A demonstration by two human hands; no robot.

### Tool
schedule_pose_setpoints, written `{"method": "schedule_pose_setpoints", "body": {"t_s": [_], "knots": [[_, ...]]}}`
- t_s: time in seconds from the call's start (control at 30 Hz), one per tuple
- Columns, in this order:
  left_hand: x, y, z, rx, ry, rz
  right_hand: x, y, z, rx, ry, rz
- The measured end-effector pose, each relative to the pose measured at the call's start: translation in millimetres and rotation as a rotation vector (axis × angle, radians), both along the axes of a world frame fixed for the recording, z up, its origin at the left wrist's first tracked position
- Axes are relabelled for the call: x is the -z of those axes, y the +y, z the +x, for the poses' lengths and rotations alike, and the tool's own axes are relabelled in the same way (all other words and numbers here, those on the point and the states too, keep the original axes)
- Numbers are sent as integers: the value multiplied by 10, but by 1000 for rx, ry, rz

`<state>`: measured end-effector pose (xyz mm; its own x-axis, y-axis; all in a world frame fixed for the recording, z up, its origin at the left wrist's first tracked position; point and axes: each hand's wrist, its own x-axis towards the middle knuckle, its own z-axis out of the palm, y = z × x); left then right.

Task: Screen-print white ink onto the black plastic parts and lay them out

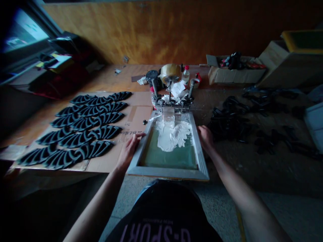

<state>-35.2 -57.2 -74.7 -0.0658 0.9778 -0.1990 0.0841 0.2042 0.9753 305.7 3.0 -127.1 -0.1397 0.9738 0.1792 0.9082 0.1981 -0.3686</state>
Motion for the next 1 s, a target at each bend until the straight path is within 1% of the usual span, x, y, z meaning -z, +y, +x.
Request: {"method": "schedule_pose_setpoints", "body": {"t_s": [0.03,0.07,0.1,0.17,0.2,0.23,0.3,0.37,0.43,0.5,0.53,0.57,0.6,0.63,0.7,0.73,0.8,0.87,0.93,1.0], "knots": [[161,-56,-11,0,19,-53,-69,84,3,55,10,47],[320,-90,-13,-2,28,-90,-139,166,-53,80,33,101],[471,-106,-9,-1,39,-116,-207,243,-164,65,55,155],[721,-92,3,-3,84,-141,-315,362,-486,-66,61,215],[814,-73,4,-3,116,-145,-346,393,-657,-150,40,192],[884,-52,1,-5,144,-147,-358,399,-808,-222,5,132],[961,-21,-17,1,174,-146,-330,325,-993,-315,-67,-6],[980,-13,-36,13,191,-150,-271,156,-996,-415,-124,-66],[974,-23,-41,6,199,-156,-239,-40,-873,-591,-149,-49],[966,-37,-31,-7,199,-158,-262,-180,-734,-783,-140,-52],[962,-42,-23,-12,196,-157,-286,-216,-687,-844,-124,-70],[959,-46,-16,-15,192,-155,-307,-233,-662,-864,-100,-89],[953,-47,-9,-20,188,-153,-319,-238,-659,-841,-70,-93],[945,-48,-3,-25,181,-154,-315,-242,-673,-785,-39,-77],[919,-51,8,-33,155,-166,-253,-276,-719,-660,8,-3],[902,-53,14,-35,133,-177,-203,-314,-737,-628,16,37],[863,-58,31,-53,79,-205,-106,-408,-747,-651,6,72],[825,-63,50,-90,39,-229,-69,-455,-743,-701,-7,44],[782,-66,59,-111,31,-238,-122,-373,-769,-654,9,19],[711,-68,50,-85,33,-227,-246,-148,-830,-544,64,29]]}}
